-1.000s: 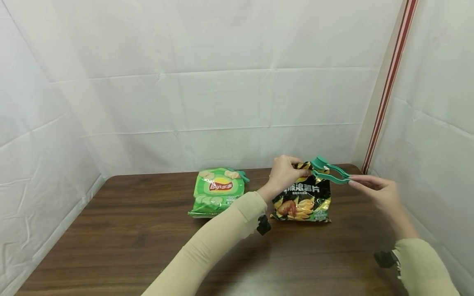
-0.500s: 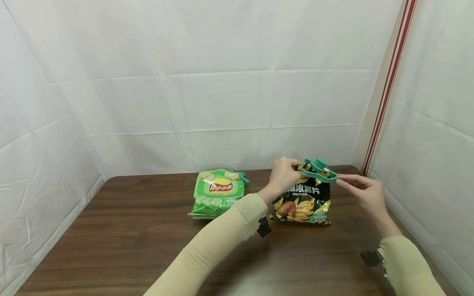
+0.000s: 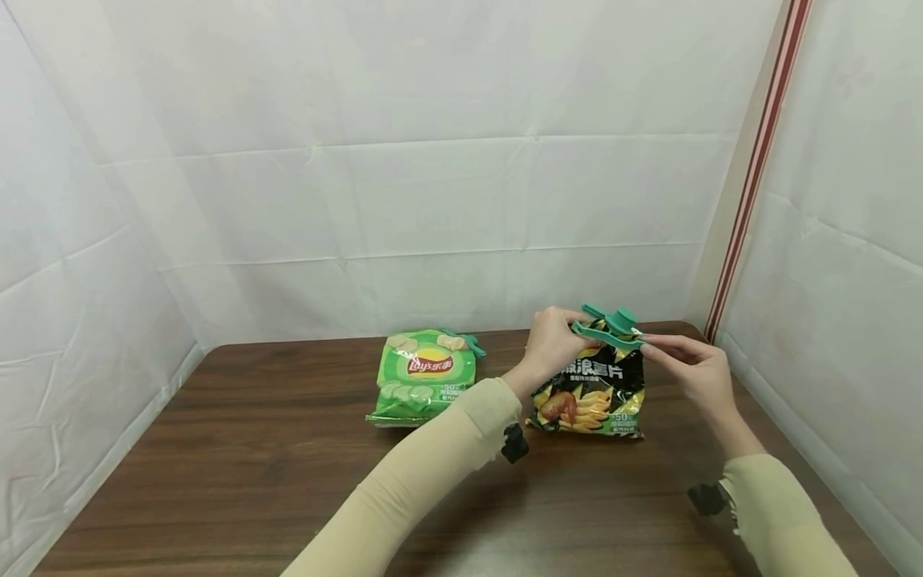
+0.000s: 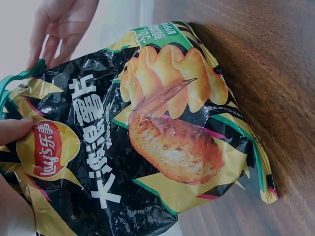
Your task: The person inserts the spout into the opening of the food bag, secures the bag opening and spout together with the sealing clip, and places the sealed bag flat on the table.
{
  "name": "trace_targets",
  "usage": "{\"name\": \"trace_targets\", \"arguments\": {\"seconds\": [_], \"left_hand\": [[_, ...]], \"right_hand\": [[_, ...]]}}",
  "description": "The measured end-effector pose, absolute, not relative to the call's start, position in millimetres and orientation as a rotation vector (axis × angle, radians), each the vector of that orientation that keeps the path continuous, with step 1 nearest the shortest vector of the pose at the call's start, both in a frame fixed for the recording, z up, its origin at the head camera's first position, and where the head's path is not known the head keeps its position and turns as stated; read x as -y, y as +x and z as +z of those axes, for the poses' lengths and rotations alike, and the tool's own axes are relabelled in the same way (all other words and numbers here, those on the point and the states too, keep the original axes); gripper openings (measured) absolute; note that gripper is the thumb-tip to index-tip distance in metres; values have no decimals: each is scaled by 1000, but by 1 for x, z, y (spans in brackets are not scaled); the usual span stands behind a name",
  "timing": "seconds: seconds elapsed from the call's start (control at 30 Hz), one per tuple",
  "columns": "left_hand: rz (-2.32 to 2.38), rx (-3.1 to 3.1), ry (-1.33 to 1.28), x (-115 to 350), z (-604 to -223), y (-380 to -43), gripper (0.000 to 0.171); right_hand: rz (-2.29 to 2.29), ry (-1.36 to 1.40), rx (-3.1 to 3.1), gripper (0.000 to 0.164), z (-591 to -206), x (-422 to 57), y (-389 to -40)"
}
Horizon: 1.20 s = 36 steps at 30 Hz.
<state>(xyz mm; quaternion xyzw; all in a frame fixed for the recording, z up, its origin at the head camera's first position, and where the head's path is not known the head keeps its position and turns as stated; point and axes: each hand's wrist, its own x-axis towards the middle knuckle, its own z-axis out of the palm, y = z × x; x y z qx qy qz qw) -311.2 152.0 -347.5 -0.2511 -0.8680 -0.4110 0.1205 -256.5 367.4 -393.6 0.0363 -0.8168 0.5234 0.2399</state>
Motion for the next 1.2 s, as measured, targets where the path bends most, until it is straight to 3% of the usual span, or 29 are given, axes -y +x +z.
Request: {"name": "trace_targets", "arguments": {"seconds": [0.67,1.2], "left_hand": [[-1185,2550,-708,-148,-350,-312,22],[-1201,2505,-745,-145,-351,-311,19]], "right_hand": [[1432,29,2081,32,-401,-341,-258],[1515,25,1981,29,-383,-318,-246]]}}
